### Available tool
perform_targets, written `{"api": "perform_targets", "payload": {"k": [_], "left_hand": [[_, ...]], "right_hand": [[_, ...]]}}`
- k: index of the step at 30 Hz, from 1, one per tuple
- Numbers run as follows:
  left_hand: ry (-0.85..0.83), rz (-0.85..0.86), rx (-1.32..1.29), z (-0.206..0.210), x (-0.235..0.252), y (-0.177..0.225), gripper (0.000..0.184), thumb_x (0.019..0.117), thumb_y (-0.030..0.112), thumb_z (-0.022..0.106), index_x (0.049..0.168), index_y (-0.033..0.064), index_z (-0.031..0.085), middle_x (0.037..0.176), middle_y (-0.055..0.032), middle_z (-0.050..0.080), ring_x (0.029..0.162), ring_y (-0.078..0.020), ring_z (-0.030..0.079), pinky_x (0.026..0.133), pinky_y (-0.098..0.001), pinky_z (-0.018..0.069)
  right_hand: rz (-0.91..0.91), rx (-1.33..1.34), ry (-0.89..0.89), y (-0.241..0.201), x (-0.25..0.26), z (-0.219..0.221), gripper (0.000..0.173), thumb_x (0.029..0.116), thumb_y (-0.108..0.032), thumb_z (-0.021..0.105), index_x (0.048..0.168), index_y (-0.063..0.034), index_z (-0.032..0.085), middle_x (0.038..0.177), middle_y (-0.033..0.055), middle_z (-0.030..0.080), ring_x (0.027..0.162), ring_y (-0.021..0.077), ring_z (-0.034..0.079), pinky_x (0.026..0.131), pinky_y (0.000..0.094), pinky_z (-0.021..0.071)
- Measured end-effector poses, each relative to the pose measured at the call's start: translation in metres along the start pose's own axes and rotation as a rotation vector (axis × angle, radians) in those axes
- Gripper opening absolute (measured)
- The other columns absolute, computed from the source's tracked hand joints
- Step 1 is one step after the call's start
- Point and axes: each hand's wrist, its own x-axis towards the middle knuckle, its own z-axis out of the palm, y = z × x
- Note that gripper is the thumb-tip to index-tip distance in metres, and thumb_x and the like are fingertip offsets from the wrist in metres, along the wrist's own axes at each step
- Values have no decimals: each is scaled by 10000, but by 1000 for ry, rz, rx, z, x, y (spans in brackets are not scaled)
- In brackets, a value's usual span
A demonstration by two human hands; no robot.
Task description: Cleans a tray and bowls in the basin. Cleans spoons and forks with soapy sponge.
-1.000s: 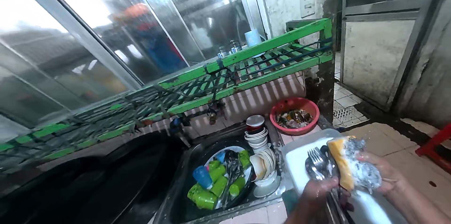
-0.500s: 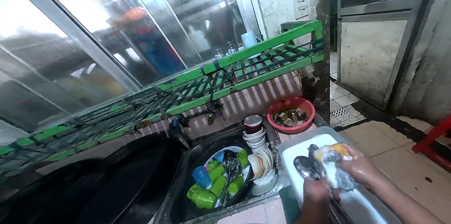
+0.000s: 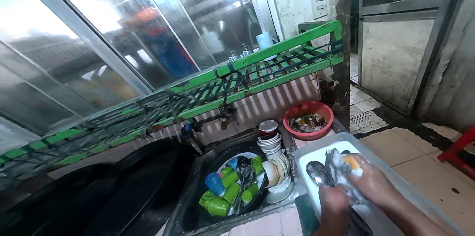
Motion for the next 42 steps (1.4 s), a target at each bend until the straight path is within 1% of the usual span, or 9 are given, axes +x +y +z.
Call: {"api": "perform_targets", "payload": {"k": [7,12,16,20,26,31,36,40,42], "left_hand": [[-49,-69,-11,-6,2,-7,238,1002,123,644,789,17,630,605,-16,585,518,-90,563,532,-258,498],[-199,-72,-152,-11,-6,0,116,1020,101,618,989,-11,607,636,-29,601,517,-97,592,523,-243,535],[-310,-13,-158,-20,-9,4,136,1050,114,565,1051,-20,586,721,-62,664,582,-111,631,584,-251,554],[-195,-47,-150,-14,-2,7,190,1053,149,586,1007,-29,632,711,-43,656,533,-57,560,530,-201,487],[-118,29,-108,-10,7,10,233,1044,203,609,899,23,639,602,-5,564,519,-92,549,552,-253,498],[-338,176,-91,-27,9,13,306,997,138,630,1262,-13,655,1144,-99,722,970,-141,682,873,-317,560],[-503,77,147,-29,14,33,311,929,161,722,1172,-12,631,979,-77,702,906,-138,678,864,-340,565],[-394,-20,-230,-27,30,32,152,1012,139,631,1003,-9,663,705,-62,663,667,-173,683,715,-351,605],[-342,-47,-354,-31,34,40,160,1045,142,572,1073,2,644,651,-11,543,570,-156,597,671,-367,606]], "right_hand": [[157,27,125,8,40,-28,591,933,-254,754,1432,-24,535,1323,285,610,1230,457,591,1039,653,443],[117,26,-124,11,40,-39,725,938,-466,720,1463,-25,486,1375,276,568,1274,414,558,1088,596,415],[64,109,14,6,33,-57,477,969,-306,722,1342,-25,624,1230,262,658,1142,409,632,1007,621,464],[220,541,205,9,32,-59,483,985,-247,690,1399,-57,529,1123,219,662,962,314,663,845,539,543],[202,220,-53,-2,6,-16,652,938,-358,743,1427,4,510,1279,251,630,1177,367,624,1030,564,474],[180,-291,-625,-3,18,-51,649,961,-397,712,1421,22,526,1336,324,577,1277,471,542,1086,651,388],[-54,-321,-952,-13,4,-13,603,955,-244,732,1406,84,502,1371,337,537,1312,457,506,1110,614,364],[-43,-219,-1014,16,-8,2,500,916,-234,773,1303,13,574,1117,225,661,1007,341,661,897,555,523],[31,-271,-975,22,-14,-6,555,902,-228,791,1345,2,550,1178,249,643,1072,377,644,940,578,501]]}}
